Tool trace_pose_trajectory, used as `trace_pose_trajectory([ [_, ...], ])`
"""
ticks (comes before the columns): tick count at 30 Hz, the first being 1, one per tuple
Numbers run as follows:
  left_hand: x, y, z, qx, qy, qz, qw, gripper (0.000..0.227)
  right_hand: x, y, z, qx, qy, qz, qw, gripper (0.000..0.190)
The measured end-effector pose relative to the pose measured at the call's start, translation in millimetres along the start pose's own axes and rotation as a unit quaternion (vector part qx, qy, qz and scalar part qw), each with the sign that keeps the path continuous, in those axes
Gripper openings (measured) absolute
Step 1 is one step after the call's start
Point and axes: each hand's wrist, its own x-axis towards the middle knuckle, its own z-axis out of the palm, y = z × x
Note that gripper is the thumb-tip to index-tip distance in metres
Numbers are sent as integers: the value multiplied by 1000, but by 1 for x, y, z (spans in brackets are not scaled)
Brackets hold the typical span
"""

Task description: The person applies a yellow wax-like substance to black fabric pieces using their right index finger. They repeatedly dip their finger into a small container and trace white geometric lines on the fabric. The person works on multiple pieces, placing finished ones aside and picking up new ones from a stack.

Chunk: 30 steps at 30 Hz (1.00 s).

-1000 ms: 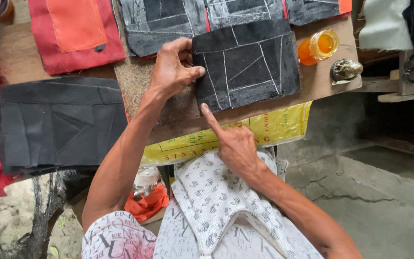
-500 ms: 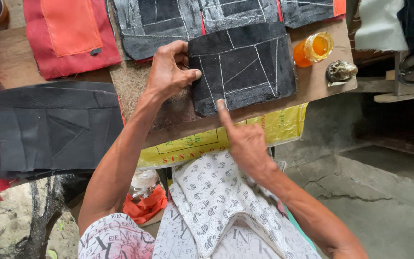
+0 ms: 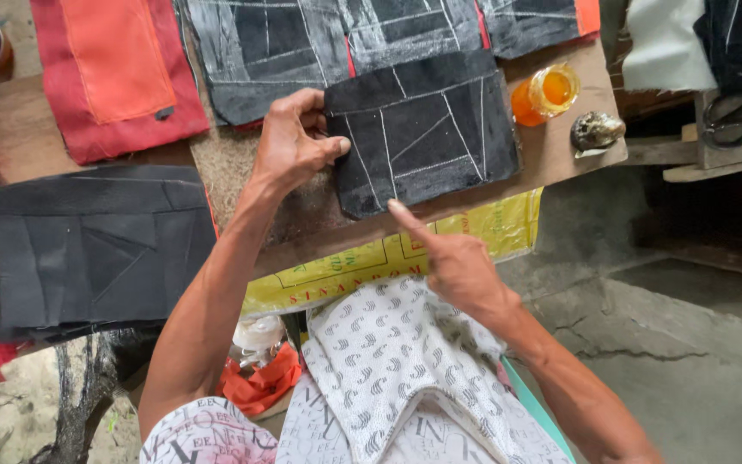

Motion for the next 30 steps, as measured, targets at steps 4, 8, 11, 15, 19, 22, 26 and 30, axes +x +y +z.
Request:
trace_pose_trajectory([
  [4, -3, 0, 0, 41, 17, -10, 999, 35, 4, 28, -31, -76, 86, 171, 979, 80],
  [8, 3, 4, 0, 63, 16, -5, 998, 36, 13, 36, -26, -193, 84, 151, 966, 88],
  [11, 1, 1, 0, 79, 19, -3, 997, 36, 25, 5, 17, -136, 25, 101, 985, 79],
  [15, 0, 4, 1, 85, 15, -9, 996, 37, 39, -38, 41, -155, 17, -10, 988, 89],
  [19, 22, 15, -2, 157, -12, 16, 987, 50, 39, -43, 18, -118, -36, -18, 992, 94],
  [22, 57, 28, 2, 334, -31, 133, 933, 59, 44, -42, 4, 11, -57, 18, 998, 94],
  [26, 85, 42, 24, 459, -75, 39, 884, 62, 28, -19, -30, 145, 136, -65, 978, 46],
  [30, 99, 40, 35, 468, -119, 52, 874, 56, 12, 69, -106, -51, 323, 6, 945, 29],
])
